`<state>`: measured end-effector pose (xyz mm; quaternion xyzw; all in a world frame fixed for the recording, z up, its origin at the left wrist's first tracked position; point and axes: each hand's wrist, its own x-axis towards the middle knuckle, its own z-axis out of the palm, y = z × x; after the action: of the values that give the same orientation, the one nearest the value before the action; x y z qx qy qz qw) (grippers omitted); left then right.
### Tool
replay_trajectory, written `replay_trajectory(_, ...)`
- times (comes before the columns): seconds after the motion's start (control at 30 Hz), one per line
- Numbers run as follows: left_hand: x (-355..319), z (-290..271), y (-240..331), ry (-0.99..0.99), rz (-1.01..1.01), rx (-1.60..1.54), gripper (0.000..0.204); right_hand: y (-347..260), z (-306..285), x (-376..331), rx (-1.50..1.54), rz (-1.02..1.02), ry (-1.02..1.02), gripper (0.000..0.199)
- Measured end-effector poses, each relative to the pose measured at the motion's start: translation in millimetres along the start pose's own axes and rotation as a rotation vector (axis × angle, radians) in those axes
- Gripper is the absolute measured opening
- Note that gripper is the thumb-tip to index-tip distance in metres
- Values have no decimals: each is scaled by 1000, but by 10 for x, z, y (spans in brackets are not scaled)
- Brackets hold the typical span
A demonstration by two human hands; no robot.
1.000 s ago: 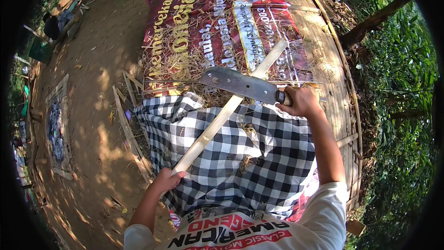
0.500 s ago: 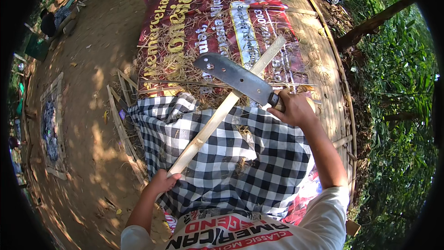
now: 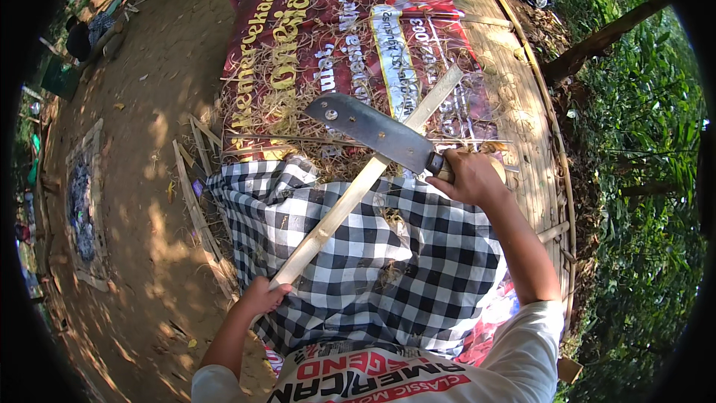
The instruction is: The person shapes a long strip of wood by shaving its surface with a large blade. They hold the wood strip with their left hand and use the blade in their right hand to peel thin layers from the sides and edges of the wood.
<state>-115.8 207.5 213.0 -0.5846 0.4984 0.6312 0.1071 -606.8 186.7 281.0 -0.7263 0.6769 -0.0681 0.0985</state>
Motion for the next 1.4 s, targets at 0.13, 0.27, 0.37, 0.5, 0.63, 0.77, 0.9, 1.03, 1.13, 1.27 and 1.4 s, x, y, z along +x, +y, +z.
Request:
replay_trajectory(0.13,36,15,-176,31,53,-27,44,-68,50,70,-70,-245,-73,64)
replay_trajectory(0.27,42,-36,-90,-21,8,-40,43,559,-171,61,1,106,69,51)
replay_trajectory(0.37,69,-50,29,-31,-25,-11,41,411,-165,21,-8,190,89,51)
replay_trajectory(0.5,42,-19,-118,1,-20,-30,40,-59,-86,33,-11,-4,-39,59)
replay_trajectory(0.63,20,-3,-144,17,10,-73,41,70,-52,37,-138,-173,-153,62)
replay_trajectory(0.77,66,-12,-13,-14,35,-8,41,792,-414,17,22,339,9,52)
replay_trajectory(0.9,77,-60,35,-8,-60,64,44,601,-327,-83,-76,240,121,52)
replay_trajectory(1.03,55,-45,-24,6,-40,33,47,330,-317,-86,-66,71,26,56)
replay_trajectory(1.13,68,-40,-59,-5,-7,-9,48,502,-388,-125,-135,134,50,55)
replay_trajectory(1.27,75,-106,11,-49,-18,39,49,774,-471,-219,-101,403,95,53)
replay_trajectory(1.4,88,-91,-41,-12,-20,75,51,620,-412,-334,-119,357,156,54)
